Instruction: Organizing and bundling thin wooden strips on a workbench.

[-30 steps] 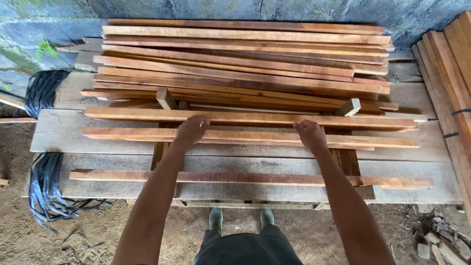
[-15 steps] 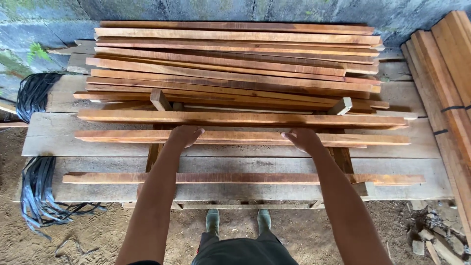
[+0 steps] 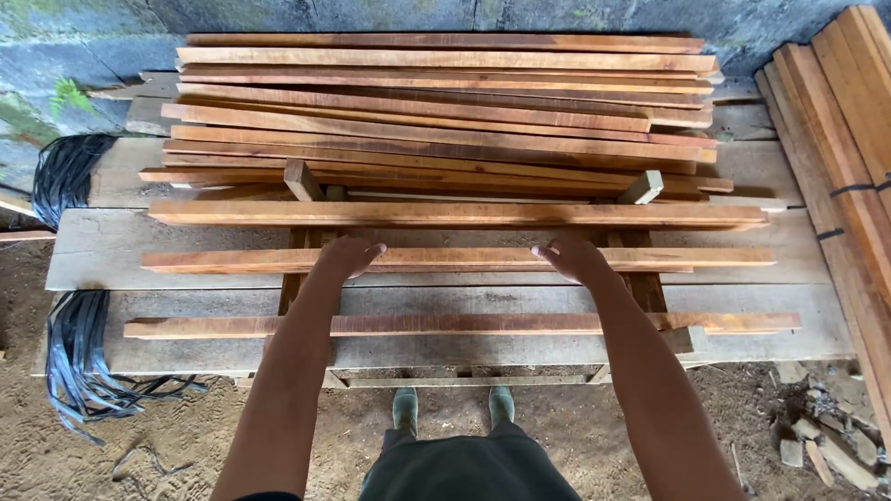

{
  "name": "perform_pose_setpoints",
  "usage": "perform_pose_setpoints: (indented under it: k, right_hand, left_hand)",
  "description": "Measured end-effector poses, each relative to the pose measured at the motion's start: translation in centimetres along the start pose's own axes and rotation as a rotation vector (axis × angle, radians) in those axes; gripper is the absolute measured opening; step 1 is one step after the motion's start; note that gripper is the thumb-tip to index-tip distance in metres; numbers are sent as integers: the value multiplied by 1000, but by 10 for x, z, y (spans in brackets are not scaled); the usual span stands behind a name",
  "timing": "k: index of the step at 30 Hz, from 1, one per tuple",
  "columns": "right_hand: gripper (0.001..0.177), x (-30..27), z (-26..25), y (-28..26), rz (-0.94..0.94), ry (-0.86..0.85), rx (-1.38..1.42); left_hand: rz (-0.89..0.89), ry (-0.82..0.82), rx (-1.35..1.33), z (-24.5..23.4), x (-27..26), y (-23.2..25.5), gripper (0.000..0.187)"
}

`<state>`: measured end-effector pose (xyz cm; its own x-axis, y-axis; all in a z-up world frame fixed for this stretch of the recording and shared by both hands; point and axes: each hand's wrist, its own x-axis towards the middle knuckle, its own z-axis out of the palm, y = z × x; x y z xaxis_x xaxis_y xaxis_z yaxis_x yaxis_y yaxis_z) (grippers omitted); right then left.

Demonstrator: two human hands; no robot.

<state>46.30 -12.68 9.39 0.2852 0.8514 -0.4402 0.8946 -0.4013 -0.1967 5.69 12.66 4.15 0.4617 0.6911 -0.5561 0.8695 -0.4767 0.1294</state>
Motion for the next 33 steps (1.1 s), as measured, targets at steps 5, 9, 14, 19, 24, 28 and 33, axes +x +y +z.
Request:
perform_pose_setpoints:
  k: [5, 9, 14, 19, 24, 28, 33]
  right_hand:
    - [69, -21, 1, -8, 14, -25, -19]
    - [69, -39, 7, -12, 24, -58, -14]
    - [68, -50, 19, -8, 24, -58, -31]
    - [72, -52, 17, -6, 8, -71, -28]
    - [67, -62, 24, -9, 61, -75, 70]
    - [78, -79, 23, -14, 54, -82, 41]
    - [73, -86, 26, -12, 34, -98, 26]
  left_hand:
    - [13, -5, -34, 7, -27, -1, 71]
    - [16, 13, -63, 14, -52, 2, 67]
    - [11, 25, -52, 22, -74, 9, 61]
    - [8, 54, -53, 41, -61, 1, 56]
    - [27, 58, -26, 53, -68, -3, 54]
    - [72, 98, -113, 46, -88, 2, 56]
    - [80, 68, -33, 75, -66, -11, 63]
